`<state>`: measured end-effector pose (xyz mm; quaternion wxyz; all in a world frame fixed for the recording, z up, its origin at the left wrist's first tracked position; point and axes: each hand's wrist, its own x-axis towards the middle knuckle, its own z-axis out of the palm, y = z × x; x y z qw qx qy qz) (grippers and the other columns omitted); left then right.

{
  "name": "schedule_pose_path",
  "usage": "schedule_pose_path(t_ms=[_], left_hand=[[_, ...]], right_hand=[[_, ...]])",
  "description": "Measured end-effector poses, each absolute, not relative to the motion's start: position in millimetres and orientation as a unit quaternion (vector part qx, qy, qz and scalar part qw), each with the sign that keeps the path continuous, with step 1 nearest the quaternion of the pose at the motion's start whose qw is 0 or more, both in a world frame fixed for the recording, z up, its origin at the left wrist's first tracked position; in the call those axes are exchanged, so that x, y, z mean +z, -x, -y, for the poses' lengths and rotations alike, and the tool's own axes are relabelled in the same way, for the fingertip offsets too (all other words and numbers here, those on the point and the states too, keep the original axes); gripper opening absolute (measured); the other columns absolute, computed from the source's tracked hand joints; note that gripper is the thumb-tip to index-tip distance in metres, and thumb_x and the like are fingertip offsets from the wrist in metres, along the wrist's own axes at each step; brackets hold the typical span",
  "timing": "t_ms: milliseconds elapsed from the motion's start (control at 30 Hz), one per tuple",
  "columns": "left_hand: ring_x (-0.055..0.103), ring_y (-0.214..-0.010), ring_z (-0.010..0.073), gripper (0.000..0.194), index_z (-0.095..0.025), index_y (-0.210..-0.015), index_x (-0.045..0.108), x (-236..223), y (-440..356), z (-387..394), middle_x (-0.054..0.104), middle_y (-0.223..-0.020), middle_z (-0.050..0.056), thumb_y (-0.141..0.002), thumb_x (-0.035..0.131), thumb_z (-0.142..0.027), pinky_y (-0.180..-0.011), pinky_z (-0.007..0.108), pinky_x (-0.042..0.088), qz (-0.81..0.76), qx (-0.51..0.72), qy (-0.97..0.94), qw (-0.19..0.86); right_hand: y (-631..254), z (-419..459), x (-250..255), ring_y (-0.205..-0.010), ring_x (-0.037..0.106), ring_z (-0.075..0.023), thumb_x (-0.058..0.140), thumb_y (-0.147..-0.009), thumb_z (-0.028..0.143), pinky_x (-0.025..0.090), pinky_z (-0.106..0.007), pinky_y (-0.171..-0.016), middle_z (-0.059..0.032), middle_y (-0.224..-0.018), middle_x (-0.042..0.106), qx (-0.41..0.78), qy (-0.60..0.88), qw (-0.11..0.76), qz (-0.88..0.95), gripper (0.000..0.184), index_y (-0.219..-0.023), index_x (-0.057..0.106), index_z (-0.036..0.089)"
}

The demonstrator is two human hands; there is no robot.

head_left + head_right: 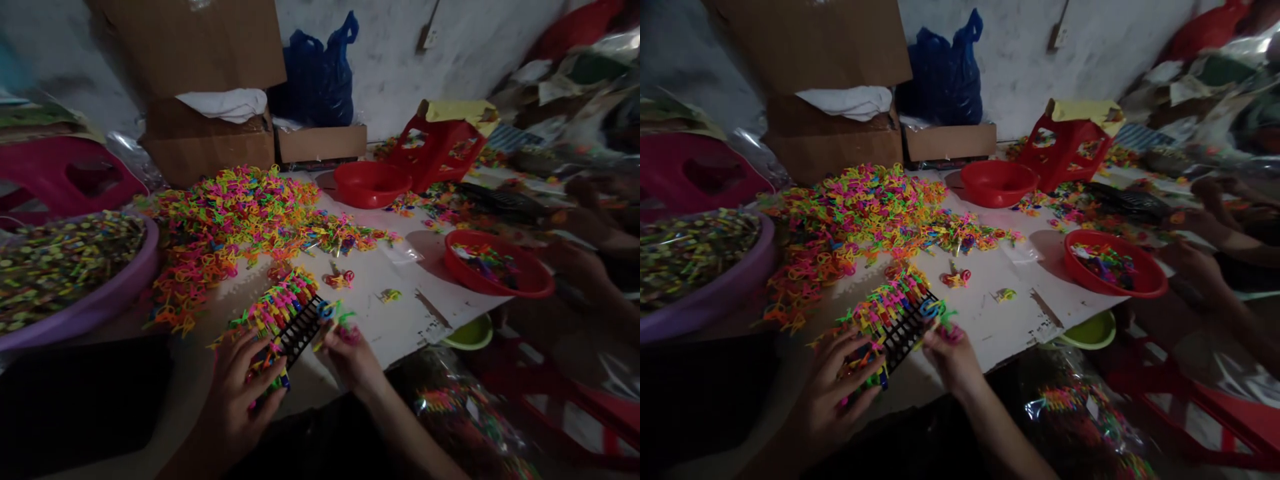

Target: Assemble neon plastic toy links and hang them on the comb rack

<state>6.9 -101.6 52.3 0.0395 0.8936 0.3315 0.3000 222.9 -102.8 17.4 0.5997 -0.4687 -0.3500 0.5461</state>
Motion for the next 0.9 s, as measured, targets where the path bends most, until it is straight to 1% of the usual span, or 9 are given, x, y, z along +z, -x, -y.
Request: schedule_pose_path(t_ms=[100, 200, 300, 433, 533, 600, 667, 800, 900], left_hand=[[0.036, -0.121, 0.0302, 0.033, -0.025, -0.106, 0.060, 53.4, -6.6, 102.7, 0.049, -0.115, 0.009, -0.074, 0.059, -0.014, -0.095, 0.052, 0.037, -0.332, 0.308, -0.890, 0.051], [0.038, -0.120, 0.0302, 0.033, -0.024, -0.105, 0.061, 55.4, -6.1, 103.2, 0.051, -0.108, 0.008, -0.074, 0.059, -0.014, -0.095, 0.050, 0.038, -0.329, 0.316, -0.889, 0.043], [0.040, -0.119, 0.0297, 0.033, -0.024, -0.106, 0.060, 55.0, -5.8, 102.9, 0.052, -0.106, 0.007, -0.075, 0.059, -0.015, -0.095, 0.049, 0.038, -0.333, 0.316, -0.888, 0.035], [0.045, -0.113, 0.0276, 0.042, -0.023, -0.117, 0.053, 51.7, -6.3, 102.9, 0.048, -0.117, 0.010, -0.075, 0.059, -0.020, -0.093, 0.045, 0.042, -0.355, 0.315, -0.880, 0.032], [0.048, -0.109, 0.0274, 0.040, -0.021, -0.113, 0.055, 50.4, -7.3, 103.8, 0.049, -0.115, 0.010, -0.074, 0.060, -0.019, -0.092, 0.045, 0.042, -0.352, 0.323, -0.878, 0.015], [0.049, -0.108, 0.0277, 0.035, -0.020, -0.108, 0.057, 50.5, -8.1, 104.2, 0.050, -0.113, 0.011, -0.074, 0.060, -0.017, -0.092, 0.047, 0.041, -0.344, 0.325, -0.881, 0.010], [0.049, -0.107, 0.0278, 0.034, -0.018, -0.106, 0.057, 50.7, -8.7, 104.0, 0.051, -0.112, 0.011, -0.073, 0.060, -0.017, -0.091, 0.047, 0.041, -0.345, 0.323, -0.881, 0.017], [0.049, -0.107, 0.0272, 0.035, -0.018, -0.107, 0.055, 49.3, -9.1, 103.3, 0.052, -0.112, 0.011, -0.072, 0.060, -0.016, -0.093, 0.047, 0.040, -0.347, 0.326, -0.879, 0.018], [0.048, -0.108, 0.0282, 0.036, -0.017, -0.109, 0.055, 47.1, -8.1, 103.5, 0.049, -0.117, 0.013, -0.074, 0.059, -0.018, -0.091, 0.046, 0.041, -0.353, 0.315, -0.881, 0.005]], right_hand=[[-198.0, 107.0, 7.1, -0.056, 0.054, -0.0126, 0.068, -0.065, 0.041, 0.045, -0.023, -0.055, -0.0002, -0.065, 0.060, 0.514, 0.471, 0.532, 0.481, 0.024, -0.070, 0.063, 0.018], [-194.3, 98.8, -0.3, -0.061, 0.057, -0.0129, 0.062, -0.073, 0.037, 0.045, -0.022, -0.059, 0.0000, -0.064, 0.061, 0.423, 0.470, 0.446, 0.634, 0.019, -0.066, 0.063, 0.019], [-197.9, 90.9, -3.6, -0.065, 0.057, -0.0129, 0.056, -0.077, 0.029, 0.043, -0.021, -0.061, -0.0021, -0.067, 0.062, 0.315, 0.476, 0.367, 0.734, 0.016, -0.067, 0.061, 0.018], [-194.9, 87.1, 1.1, -0.068, 0.054, -0.0160, 0.056, -0.075, 0.021, 0.041, -0.025, -0.067, -0.0056, -0.072, 0.061, 0.179, 0.500, 0.244, 0.811, 0.005, -0.073, 0.059, 0.016], [-190.7, 85.8, 8.4, -0.075, 0.053, -0.0175, 0.052, -0.078, 0.017, 0.039, -0.027, -0.071, -0.0060, -0.076, 0.062, 0.151, 0.484, 0.183, 0.842, 0.007, -0.079, 0.059, 0.016], [-189.8, 84.3, 10.4, -0.076, 0.053, -0.0182, 0.051, -0.080, 0.017, 0.038, -0.028, -0.071, -0.0060, -0.076, 0.062, 0.151, 0.466, 0.164, 0.856, 0.008, -0.080, 0.059, 0.016], [-190.0, 82.3, 8.6, -0.075, 0.053, -0.0183, 0.052, -0.079, 0.018, 0.038, -0.028, -0.070, -0.0061, -0.077, 0.062, 0.159, 0.459, 0.164, 0.858, 0.009, -0.081, 0.060, 0.016], [-193.0, 77.8, 0.2, -0.076, 0.053, -0.0166, 0.053, -0.079, 0.018, 0.037, -0.026, -0.070, -0.0051, -0.078, 0.062, 0.196, 0.448, 0.216, 0.845, 0.010, -0.082, 0.062, 0.016], [-196.1, 72.4, -2.0, -0.083, 0.053, -0.0155, 0.056, -0.078, 0.020, 0.035, -0.026, -0.075, -0.0029, -0.082, 0.063, 0.219, 0.404, 0.252, 0.851, 0.009, -0.084, 0.064, 0.019]])
